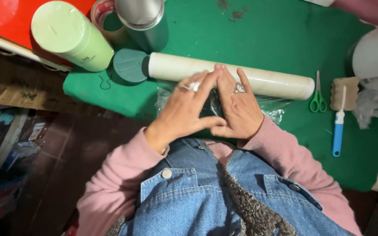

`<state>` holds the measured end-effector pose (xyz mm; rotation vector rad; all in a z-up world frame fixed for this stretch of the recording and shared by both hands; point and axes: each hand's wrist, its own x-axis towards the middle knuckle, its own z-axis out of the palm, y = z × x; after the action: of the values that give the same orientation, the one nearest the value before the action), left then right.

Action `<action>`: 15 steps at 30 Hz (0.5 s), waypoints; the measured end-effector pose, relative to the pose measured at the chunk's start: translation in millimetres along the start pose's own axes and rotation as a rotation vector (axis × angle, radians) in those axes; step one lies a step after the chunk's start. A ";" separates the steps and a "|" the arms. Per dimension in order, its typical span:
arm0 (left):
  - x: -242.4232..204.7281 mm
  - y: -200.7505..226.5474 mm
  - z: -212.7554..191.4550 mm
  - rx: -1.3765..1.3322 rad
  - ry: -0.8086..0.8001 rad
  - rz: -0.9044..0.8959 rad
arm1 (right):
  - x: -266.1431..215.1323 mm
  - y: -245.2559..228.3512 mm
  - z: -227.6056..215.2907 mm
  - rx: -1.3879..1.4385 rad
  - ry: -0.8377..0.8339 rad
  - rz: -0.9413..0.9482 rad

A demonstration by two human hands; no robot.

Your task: The person cleans a green cup lid with a brush, then uses scissors to cut a piece of plastic wrap from a roll. They wrap the plastic around the cup lid and trim the excess, securing the lid with the wrap.

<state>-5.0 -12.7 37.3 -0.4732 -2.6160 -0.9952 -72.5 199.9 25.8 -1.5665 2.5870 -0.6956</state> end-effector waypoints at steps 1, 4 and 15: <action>2.6 3.5 12.9 -0.061 -0.009 0.048 | -1.7 2.2 -1.4 0.093 0.048 -0.012; 4.5 1.1 40.0 -0.070 0.042 0.149 | -9.1 13.2 -3.3 0.154 0.086 -0.061; 8.3 11.9 59.6 0.221 -0.103 0.133 | -12.4 92.7 -44.2 0.103 -0.072 -0.057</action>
<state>-17.3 37.9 4.9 -0.6477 -2.7018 -0.6476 -155.1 262.3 26.7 -1.6086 2.4235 -0.7499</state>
